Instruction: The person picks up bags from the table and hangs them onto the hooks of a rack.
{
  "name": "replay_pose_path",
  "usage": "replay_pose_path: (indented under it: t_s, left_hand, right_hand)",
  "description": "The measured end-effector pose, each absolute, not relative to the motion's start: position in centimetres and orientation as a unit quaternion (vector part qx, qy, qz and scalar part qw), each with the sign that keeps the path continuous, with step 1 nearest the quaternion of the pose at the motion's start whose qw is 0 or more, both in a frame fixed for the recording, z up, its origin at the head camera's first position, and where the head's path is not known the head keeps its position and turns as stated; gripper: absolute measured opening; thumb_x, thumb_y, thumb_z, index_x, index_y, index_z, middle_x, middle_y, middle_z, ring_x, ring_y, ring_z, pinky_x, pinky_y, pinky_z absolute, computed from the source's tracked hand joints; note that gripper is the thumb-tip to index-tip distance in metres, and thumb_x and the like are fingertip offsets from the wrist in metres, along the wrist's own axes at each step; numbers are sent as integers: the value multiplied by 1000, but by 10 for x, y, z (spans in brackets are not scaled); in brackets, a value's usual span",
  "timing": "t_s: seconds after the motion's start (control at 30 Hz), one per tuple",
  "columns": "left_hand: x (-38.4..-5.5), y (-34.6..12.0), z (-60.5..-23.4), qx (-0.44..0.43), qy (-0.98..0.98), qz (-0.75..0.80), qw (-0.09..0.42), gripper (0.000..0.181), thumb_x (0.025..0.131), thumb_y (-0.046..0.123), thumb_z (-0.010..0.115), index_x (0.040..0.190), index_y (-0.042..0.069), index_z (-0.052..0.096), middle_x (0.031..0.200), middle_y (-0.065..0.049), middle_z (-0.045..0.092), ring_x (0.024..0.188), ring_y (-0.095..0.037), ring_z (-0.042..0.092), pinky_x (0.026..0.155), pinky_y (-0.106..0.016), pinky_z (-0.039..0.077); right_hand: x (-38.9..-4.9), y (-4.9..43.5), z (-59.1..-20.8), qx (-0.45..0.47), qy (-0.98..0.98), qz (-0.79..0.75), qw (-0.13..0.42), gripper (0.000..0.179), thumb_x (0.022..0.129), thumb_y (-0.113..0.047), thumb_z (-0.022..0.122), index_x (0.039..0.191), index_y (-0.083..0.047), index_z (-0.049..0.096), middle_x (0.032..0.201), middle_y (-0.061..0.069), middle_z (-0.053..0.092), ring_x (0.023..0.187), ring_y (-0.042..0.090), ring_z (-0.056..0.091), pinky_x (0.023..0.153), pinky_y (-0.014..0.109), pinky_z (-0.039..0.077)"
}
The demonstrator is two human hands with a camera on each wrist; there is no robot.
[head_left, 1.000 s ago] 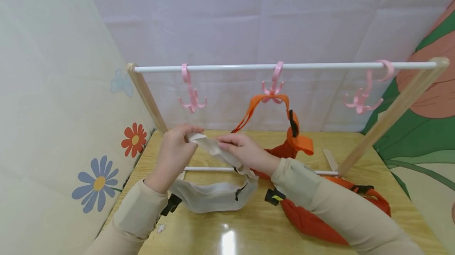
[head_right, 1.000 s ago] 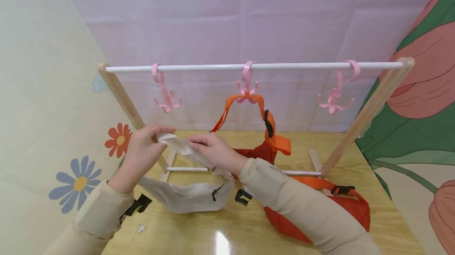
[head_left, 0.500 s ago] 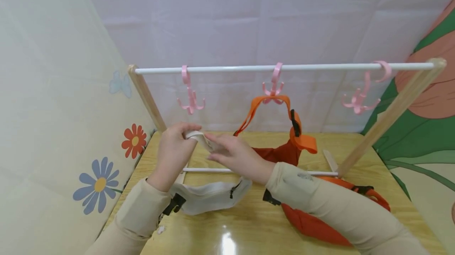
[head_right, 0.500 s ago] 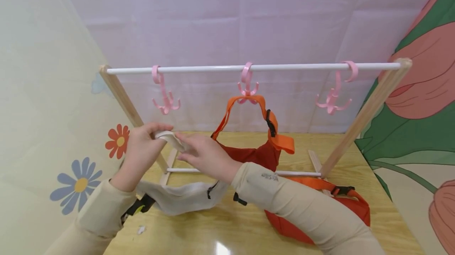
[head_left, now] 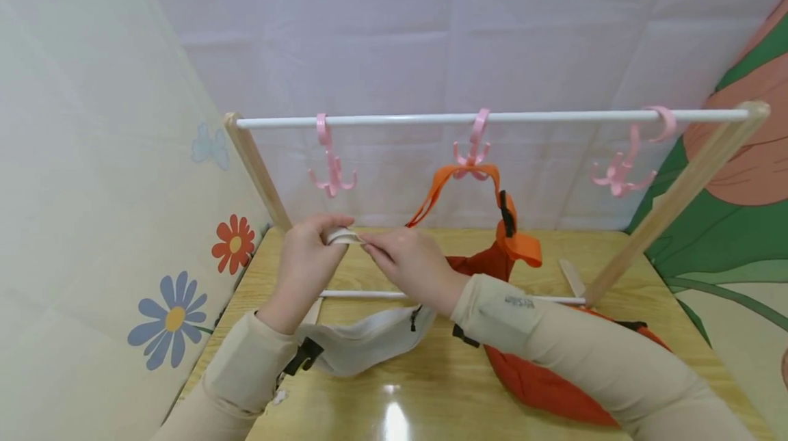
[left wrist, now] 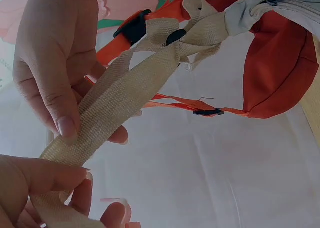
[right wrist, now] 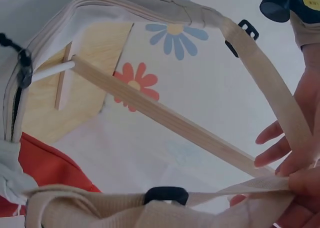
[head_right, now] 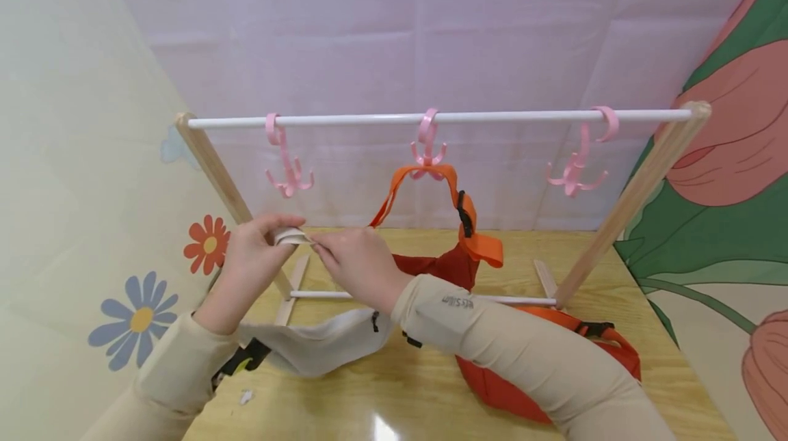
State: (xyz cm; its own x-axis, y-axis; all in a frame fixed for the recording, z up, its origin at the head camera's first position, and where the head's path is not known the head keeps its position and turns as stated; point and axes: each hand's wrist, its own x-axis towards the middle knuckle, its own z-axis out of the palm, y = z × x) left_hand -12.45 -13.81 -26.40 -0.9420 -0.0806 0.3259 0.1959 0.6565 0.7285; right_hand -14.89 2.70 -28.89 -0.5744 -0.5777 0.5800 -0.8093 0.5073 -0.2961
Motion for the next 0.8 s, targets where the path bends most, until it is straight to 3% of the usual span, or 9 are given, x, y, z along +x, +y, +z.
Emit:
replay_pose_path:
  t_s: [0.13, 0.27, 0.43, 0.63, 0.8]
  left_hand:
    - [-123, -141, -269, -72, -893, -407, 177, 25, 81, -7, 65, 103, -1, 73, 76, -9, 64, 55, -14, 44, 50, -23, 38]
    - [-123, -144, -275, -124, -889, -381, 221, 20, 80, -7, 69, 99, -2, 73, 95, -11, 70, 63, -17, 51, 60, -29, 45]
    - [-121, -147, -280, -153, -888, -345, 264, 22, 78, -5, 75, 99, -2, 72, 97, -13, 71, 75, -24, 60, 68, -38, 50]
    - [-115, -150, -283, -140, -905, -306, 260, 32, 77, -6, 72, 108, -1, 71, 105, -14, 70, 93, -31, 65, 79, -46, 52]
    - [-114, -156, -290, -142, -912, -273, 272, 36, 77, -6, 71, 112, -1, 70, 112, -16, 69, 94, -34, 66, 74, -46, 53]
  right_hand:
    - [-152, 29, -289, 402, -845, 274, 222, 18, 93, -10, 65, 107, -3, 74, 91, 7, 74, 78, 18, 70, 72, 37, 54]
    - [-153, 30, -288, 394, -847, 273, 231, 15, 92, -9, 66, 102, -4, 75, 89, 6, 74, 79, 19, 71, 75, 43, 53]
    - [-153, 32, -288, 387, -847, 282, 231, 14, 92, -8, 66, 102, -5, 75, 85, 5, 74, 77, 19, 70, 78, 45, 52]
    - [-154, 35, -286, 377, -848, 291, 233, 15, 91, -9, 68, 103, -6, 76, 91, 6, 74, 83, 20, 71, 80, 46, 50]
    - [-155, 36, -284, 376, -850, 278, 242, 14, 91, -8, 67, 102, -6, 76, 92, 7, 74, 81, 21, 71, 77, 47, 49]
